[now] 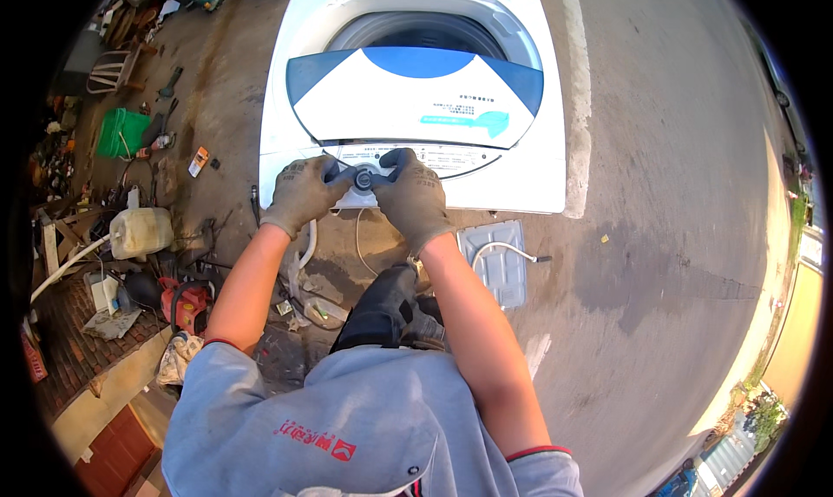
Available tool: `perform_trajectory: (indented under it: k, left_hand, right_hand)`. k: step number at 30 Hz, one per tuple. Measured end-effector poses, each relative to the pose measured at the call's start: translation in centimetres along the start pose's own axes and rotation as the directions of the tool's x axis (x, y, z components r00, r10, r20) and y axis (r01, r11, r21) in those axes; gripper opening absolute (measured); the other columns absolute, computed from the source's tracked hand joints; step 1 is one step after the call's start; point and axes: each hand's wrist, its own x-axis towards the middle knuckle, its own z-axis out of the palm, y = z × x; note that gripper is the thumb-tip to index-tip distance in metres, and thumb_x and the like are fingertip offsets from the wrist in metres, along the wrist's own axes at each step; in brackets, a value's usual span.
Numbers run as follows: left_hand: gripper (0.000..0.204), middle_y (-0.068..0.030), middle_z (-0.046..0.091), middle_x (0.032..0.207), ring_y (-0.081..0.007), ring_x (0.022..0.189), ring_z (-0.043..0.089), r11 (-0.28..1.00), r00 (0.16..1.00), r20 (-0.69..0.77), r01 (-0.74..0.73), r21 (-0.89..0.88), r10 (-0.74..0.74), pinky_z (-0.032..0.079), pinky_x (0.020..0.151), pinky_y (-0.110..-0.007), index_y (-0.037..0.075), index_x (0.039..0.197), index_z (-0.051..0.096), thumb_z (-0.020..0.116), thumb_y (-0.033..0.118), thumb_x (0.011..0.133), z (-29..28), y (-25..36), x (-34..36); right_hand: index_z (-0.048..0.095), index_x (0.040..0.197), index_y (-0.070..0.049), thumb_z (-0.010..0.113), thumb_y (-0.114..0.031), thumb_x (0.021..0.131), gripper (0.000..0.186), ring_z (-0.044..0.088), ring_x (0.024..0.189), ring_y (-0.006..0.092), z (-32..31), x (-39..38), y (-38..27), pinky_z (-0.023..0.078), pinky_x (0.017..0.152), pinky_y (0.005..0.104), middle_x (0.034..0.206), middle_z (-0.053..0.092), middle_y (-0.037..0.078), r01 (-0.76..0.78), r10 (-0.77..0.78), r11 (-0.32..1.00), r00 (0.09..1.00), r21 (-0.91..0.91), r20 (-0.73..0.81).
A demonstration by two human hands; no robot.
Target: The person reassembles a top-loading washing machine in a cluttered workshop. They place the top control panel onto the main body, connect the drain hose, and secure the bottom panel using a power drill. The person also retrieves tools from a green bin and organizes them.
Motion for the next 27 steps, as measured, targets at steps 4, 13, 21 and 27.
perform_trajectory:
  k: [4, 13, 21, 27]
  left_hand:
    - [0.055, -0.0162, 0.068, 0.105, -0.0302, 0.103, 0.064, 0.999, 0.996, 0.078, 0.033, -0.032, -0.03, 0.046, 0.093, -0.042, 0.009, 0.115, 0.064, 0.058, 0.053, 0.083, 0.1, 0.1, 0.4]
    - [0.071, -0.0171, 0.063, 0.121, -0.0317, 0.114, 0.06, 0.997, 0.976, 0.213, 0.063, -0.035, -0.054, 0.042, 0.1, -0.04, 0.01, 0.133, 0.052, 0.061, 0.054, 0.078, -0.7, -0.7, 0.2]
    - [0.073, -0.0186, 0.061, 0.122, -0.0311, 0.116, 0.057, 0.989, 0.976, 0.189, 0.122, -0.083, -0.105, 0.043, 0.099, -0.037, 0.004, 0.129, 0.055, 0.062, 0.051, 0.075, -0.6, 0.0, 1.6]
    - [0.035, -0.0101, 0.059, 0.058, -0.0225, 0.054, 0.054, 0.972, 0.992, -0.101, -0.094, -0.215, 0.074, 0.041, 0.056, -0.036, -0.002, 0.068, 0.061, 0.067, 0.029, 0.081, 1.3, -0.1, 1.3]
  right_hand:
    - [0.061, 0.107, -0.008, 0.072, -0.026, 0.08, 0.034, 0.067, 0.095, 0.0267, -0.1, 0.2, -1.0, 0.05, 0.084, 0.0371, 0.098, 0.069, 0.012, -0.062, 0.067, 0.977, 0.998, -0.205, 0.015]
    - [0.061, 0.104, -0.007, 0.072, -0.025, 0.078, 0.034, 0.066, 0.096, 0.028, -0.4, 0.3, -0.7, 0.05, 0.084, 0.0371, 0.097, 0.069, 0.013, -0.024, 0.041, 0.982, 0.995, -0.185, 0.086]
    - [0.062, 0.104, -0.009, 0.071, -0.027, 0.08, 0.032, 0.067, 0.093, 0.0263, -1.4, 0.8, -1.1, 0.051, 0.083, 0.0358, 0.098, 0.069, 0.011, -0.069, 0.081, 0.973, 0.996, -0.222, 0.047]
    - [0.06, 0.104, -0.003, 0.062, -0.019, 0.084, 0.026, 0.067, 0.094, 0.0324, -0.7, -1.2, 0.7, 0.053, 0.082, 0.0385, 0.097, 0.068, 0.02, 0.171, -0.177, 0.982, 0.982, -0.084, -0.068]
